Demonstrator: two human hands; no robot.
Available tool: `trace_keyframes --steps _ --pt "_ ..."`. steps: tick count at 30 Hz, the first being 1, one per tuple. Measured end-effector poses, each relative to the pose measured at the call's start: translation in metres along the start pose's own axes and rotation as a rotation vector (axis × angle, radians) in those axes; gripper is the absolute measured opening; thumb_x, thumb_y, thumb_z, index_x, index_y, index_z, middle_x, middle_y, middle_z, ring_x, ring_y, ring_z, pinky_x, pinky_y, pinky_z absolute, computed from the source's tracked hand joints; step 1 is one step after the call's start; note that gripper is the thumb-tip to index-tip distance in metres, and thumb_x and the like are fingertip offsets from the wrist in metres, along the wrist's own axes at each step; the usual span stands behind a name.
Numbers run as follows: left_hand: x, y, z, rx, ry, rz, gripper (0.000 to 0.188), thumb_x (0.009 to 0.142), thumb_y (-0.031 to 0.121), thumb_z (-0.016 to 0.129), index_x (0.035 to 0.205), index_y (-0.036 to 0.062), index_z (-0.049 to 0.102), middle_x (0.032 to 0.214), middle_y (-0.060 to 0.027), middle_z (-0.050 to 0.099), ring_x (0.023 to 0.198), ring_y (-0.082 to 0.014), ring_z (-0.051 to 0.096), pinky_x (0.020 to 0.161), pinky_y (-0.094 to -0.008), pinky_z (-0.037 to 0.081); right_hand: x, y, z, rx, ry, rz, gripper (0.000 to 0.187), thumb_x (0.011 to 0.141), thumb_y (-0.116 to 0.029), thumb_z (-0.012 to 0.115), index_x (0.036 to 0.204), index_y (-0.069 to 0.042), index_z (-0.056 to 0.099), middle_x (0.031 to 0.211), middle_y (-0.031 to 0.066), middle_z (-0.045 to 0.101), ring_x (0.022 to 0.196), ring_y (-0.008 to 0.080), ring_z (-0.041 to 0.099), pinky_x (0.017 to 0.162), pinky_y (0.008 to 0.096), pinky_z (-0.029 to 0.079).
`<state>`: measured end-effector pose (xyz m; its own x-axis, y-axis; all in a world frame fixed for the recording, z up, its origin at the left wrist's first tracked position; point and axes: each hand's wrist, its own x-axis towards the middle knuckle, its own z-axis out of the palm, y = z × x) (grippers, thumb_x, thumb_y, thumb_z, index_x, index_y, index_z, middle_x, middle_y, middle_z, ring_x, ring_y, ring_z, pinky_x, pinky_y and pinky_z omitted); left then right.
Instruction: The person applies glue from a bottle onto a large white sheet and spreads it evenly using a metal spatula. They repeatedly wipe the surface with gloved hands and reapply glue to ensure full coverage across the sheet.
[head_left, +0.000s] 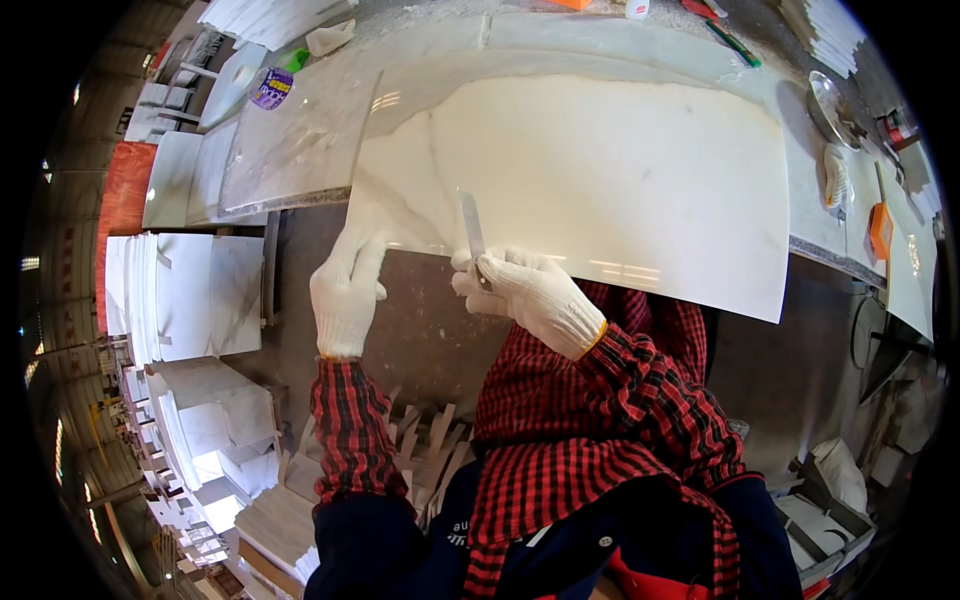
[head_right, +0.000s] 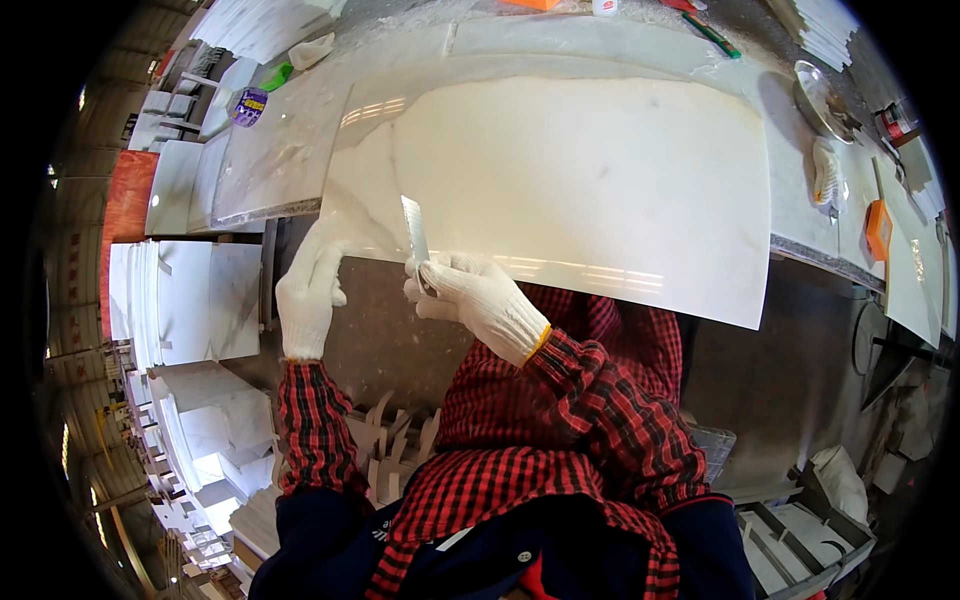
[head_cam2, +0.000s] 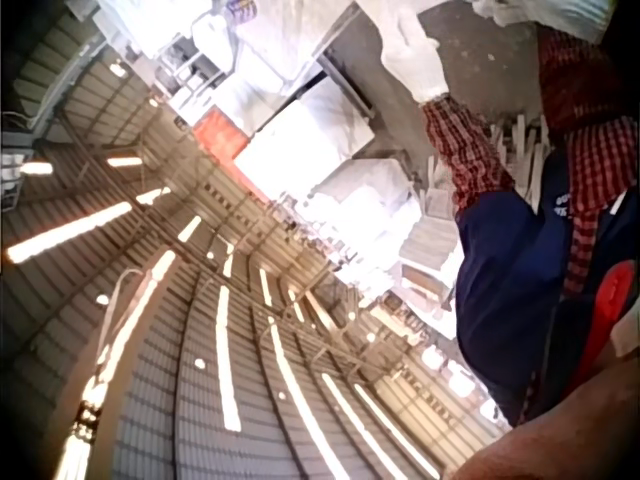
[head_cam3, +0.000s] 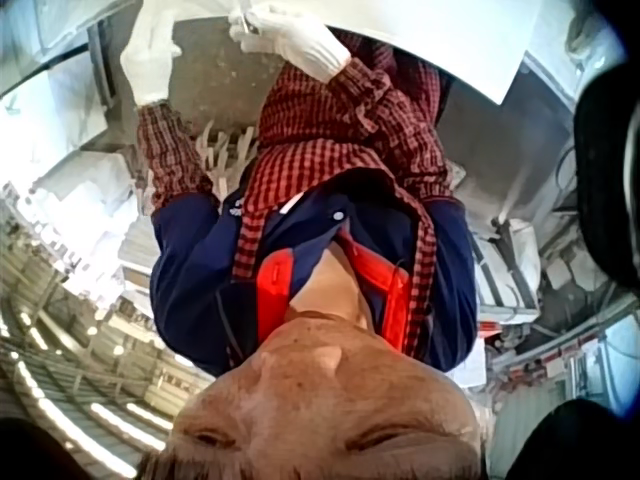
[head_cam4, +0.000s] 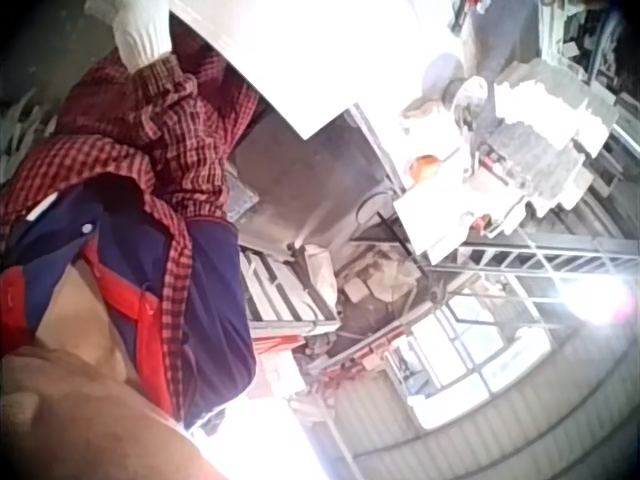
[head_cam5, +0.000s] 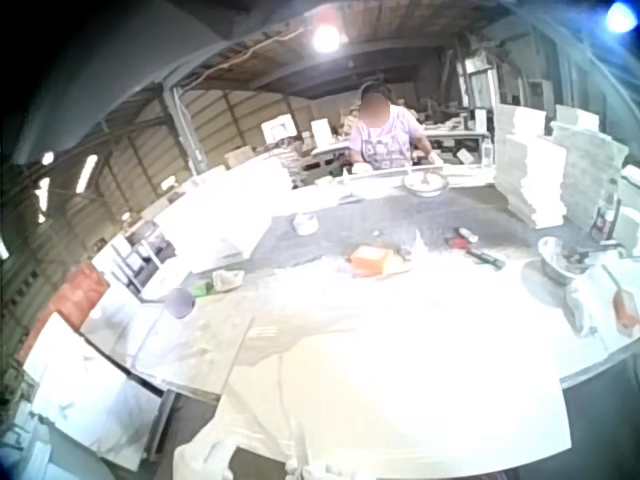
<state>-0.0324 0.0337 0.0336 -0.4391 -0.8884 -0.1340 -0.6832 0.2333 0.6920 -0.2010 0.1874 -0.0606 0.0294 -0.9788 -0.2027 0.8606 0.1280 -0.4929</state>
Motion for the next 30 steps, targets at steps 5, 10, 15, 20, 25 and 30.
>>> trace_keyframes --steps 5,10,15,20,25,30 --pt "-0.032 -0.017 0.022 0.128 0.111 0.474 0.039 0.097 0.010 0.070 0.134 -0.0018 0.066 0.131 -0.0164 0.070 0.118 -0.0254 0.067 0.104 -0.0351 0.050 -0.004 0.001 0.012 -0.038 0.110 0.026 0.034 0.105 -0.036 0.063 0.116 -0.004 0.066 0.112 0.0002 0.062 0.106 0.0137 0.055 0.100 0.0368 0.044" --pt "-0.053 -0.020 0.053 0.193 0.106 0.625 0.054 0.088 0.006 0.076 0.140 0.0007 0.062 0.139 -0.0185 0.065 0.132 -0.0355 0.059 0.112 -0.0437 0.046 0.000 0.010 0.002 0.120 -0.106 -0.042 0.032 0.105 -0.038 0.063 0.115 -0.008 0.068 0.104 -0.0023 0.060 0.100 0.0114 0.051 0.092 0.0324 0.044" --pt "-0.061 -0.047 0.073 0.283 0.370 0.628 0.059 0.090 0.009 0.076 0.144 -0.0002 0.056 0.145 -0.0204 0.058 0.138 -0.0400 0.051 0.116 -0.0483 0.041 -0.008 0.007 0.017 0.159 -0.188 -0.023 0.030 0.103 -0.037 0.066 0.112 -0.009 0.065 0.107 -0.0021 0.059 0.097 0.0120 0.050 0.083 0.0316 0.044" --pt "-0.049 -0.115 0.013 0.571 0.671 0.119 0.063 0.092 0.013 0.073 0.148 0.0000 0.050 0.154 -0.0237 0.048 0.141 -0.0419 0.046 0.119 -0.0485 0.036 -0.007 0.010 0.021 0.236 -0.234 0.025 0.025 0.102 -0.035 0.068 0.106 -0.011 0.062 0.110 -0.0016 0.059 0.096 0.0134 0.051 0.080 0.0316 0.045" --pt "-0.066 -0.099 -0.005 0.605 0.593 0.295 0.059 0.092 0.013 0.073 0.148 0.0030 0.054 0.154 -0.0200 0.050 0.145 -0.0381 0.044 0.121 -0.0475 0.033 -0.003 0.022 0.014 0.203 -0.132 0.035 0.025 0.102 -0.034 0.069 0.107 -0.011 0.063 0.108 -0.0013 0.061 0.099 0.0127 0.054 0.081 0.0311 0.046" --pt "-0.080 -0.032 0.066 0.346 0.292 0.841 0.056 0.093 0.004 0.067 0.148 -0.0008 0.053 0.151 -0.0221 0.055 0.146 -0.0423 0.044 0.121 -0.0481 0.036 -0.002 0.035 0.009 0.203 -0.015 0.030 0.027 0.102 -0.035 0.068 0.112 -0.010 0.065 0.108 -0.0004 0.064 0.102 0.0124 0.058 0.086 0.0323 0.048"
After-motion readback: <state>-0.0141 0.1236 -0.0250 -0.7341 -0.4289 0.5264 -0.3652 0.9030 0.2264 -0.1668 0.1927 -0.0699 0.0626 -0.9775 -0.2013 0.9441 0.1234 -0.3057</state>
